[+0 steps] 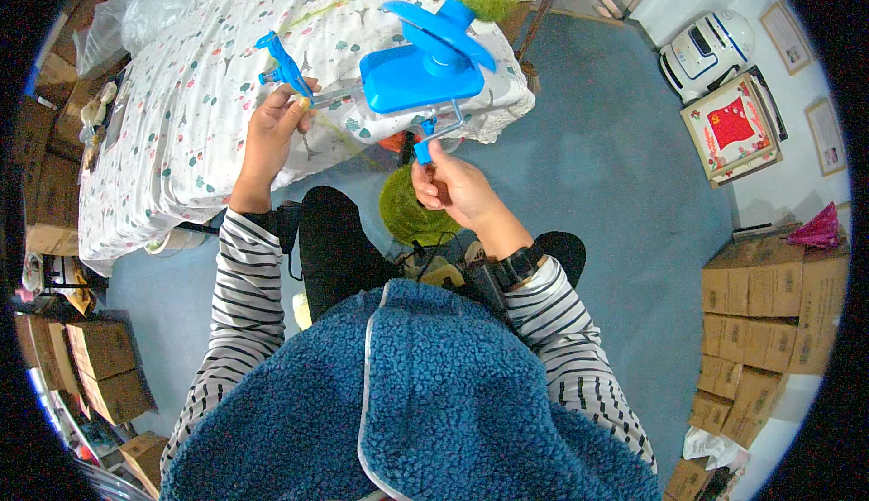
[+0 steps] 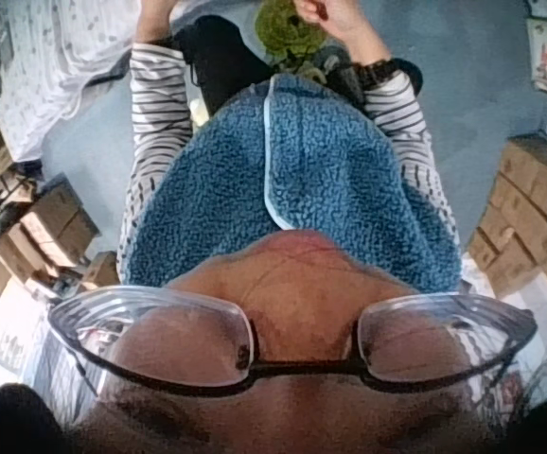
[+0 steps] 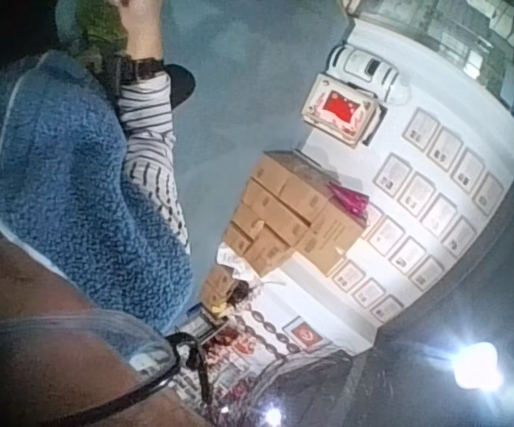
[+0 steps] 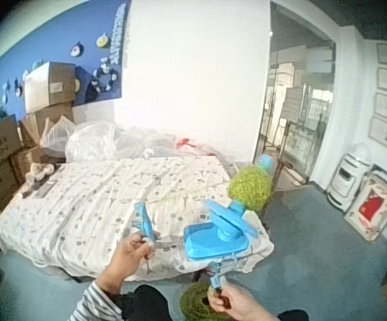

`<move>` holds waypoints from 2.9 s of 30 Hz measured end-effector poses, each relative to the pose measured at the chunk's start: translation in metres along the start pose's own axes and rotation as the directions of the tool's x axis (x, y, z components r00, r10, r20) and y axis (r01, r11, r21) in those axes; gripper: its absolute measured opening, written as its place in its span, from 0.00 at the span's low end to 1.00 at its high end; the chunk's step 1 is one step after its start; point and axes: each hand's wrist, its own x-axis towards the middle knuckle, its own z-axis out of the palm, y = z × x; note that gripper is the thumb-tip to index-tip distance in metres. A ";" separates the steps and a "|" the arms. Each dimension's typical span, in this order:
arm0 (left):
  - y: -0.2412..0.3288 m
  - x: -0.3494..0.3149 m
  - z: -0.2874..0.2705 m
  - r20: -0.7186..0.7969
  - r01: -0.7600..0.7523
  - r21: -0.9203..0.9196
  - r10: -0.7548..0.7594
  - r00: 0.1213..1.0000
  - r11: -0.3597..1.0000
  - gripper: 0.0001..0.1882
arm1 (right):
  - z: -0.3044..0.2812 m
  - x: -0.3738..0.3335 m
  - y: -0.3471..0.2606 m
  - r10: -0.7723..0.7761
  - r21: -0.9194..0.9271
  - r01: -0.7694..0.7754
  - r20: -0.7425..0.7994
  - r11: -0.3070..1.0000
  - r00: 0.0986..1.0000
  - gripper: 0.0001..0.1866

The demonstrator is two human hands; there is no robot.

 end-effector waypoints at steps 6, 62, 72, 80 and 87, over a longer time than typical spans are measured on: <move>-0.003 0.002 -0.003 0.013 0.002 0.003 -0.002 1.000 1.000 0.13 | -0.045 0.011 0.021 -0.223 -0.096 0.201 -0.391 0.975 0.893 0.16; -0.001 0.003 0.005 0.027 -0.019 0.070 0.017 0.999 0.997 0.19 | -0.032 0.003 0.001 0.094 0.234 -0.115 0.098 0.966 0.991 0.27; 0.004 0.004 0.002 0.024 0.051 0.079 -0.053 0.998 0.996 0.18 | -0.017 0.009 0.012 0.069 0.633 -0.173 0.185 0.754 0.980 0.17; 0.002 0.003 0.003 0.025 0.032 0.058 -0.034 0.999 0.998 0.18 | -0.046 -0.006 0.007 0.003 0.639 -0.045 0.067 0.768 0.998 0.14; -0.001 0.003 0.002 0.024 0.007 0.036 -0.008 1.000 0.999 0.17 | -0.057 -0.023 -0.015 -0.100 0.553 0.106 -0.041 0.826 0.994 0.15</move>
